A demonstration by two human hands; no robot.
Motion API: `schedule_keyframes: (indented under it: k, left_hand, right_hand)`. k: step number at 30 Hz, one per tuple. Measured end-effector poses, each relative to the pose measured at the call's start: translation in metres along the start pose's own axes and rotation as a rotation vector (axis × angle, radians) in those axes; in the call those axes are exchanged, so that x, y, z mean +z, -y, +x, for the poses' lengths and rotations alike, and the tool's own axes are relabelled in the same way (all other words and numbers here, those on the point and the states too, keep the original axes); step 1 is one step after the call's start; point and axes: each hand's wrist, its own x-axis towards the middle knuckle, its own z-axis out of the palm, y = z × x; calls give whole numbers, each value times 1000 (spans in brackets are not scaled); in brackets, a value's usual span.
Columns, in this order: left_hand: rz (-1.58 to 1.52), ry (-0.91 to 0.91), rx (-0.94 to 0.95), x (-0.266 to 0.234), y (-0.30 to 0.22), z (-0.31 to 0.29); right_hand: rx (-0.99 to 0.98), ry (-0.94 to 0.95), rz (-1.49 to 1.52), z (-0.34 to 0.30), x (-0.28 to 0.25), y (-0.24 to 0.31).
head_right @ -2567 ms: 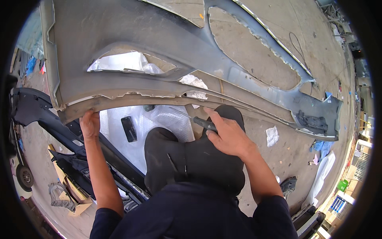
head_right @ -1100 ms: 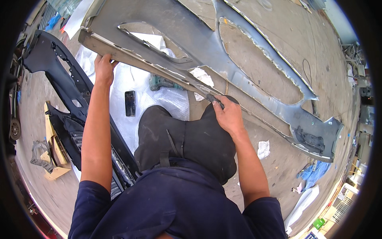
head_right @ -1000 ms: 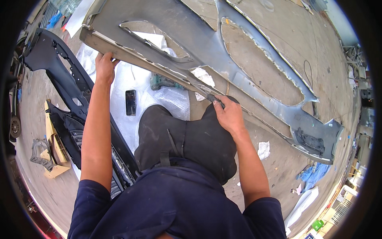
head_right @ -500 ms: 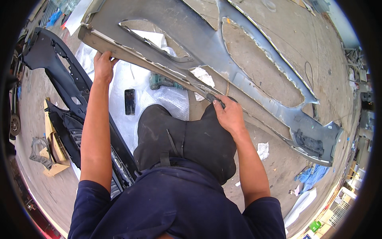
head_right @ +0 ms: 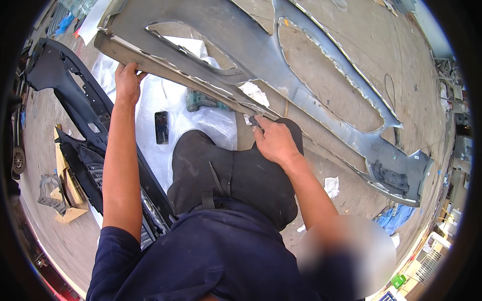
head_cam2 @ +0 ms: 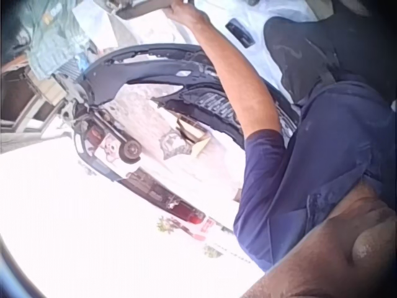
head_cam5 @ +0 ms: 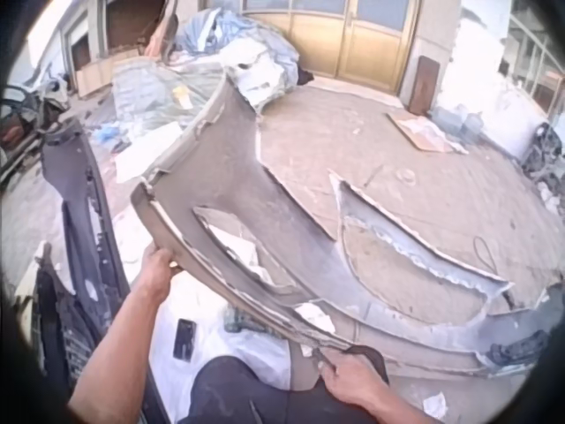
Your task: The person uses a cordless drill to fasten screws into a car bumper assembly laid on a protective sheet. They then attach a metal bracket to the bumper and handle a separate metal trim piece.
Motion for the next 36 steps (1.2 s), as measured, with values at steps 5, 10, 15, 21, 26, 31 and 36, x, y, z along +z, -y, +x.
schedule_keyframes:
  k: [5, 10, 15, 21, 26, 31, 36]
  left_hand:
    - [35, 19, -4, 11, -5, 0]
    - [56, 12, 6, 2, 1, 5]
    - [30, 19, -9, 3, 4, 8]
    - [43, 33, -10, 6, 4, 6]
    - [41, -5, -25, -7, 13, 19]
    - [998, -652, 683, 27, 25, -6]
    - [1193, 504, 1186, 103, 1, -61]
  right_hand:
    - [31, 29, 57, -25, 84, 22]
    - [-16, 52, 115, -16, 44, -2]
    - [65, 302, 115, 57, -49, -39]
    - [-170, 222, -158, 70, -33, -21]
    - [-25, 170, -232, 20, 20, 29]
    - [2, -42, -217, -20, 83, 28]
    - [51, -120, -117, -10, 84, 12]
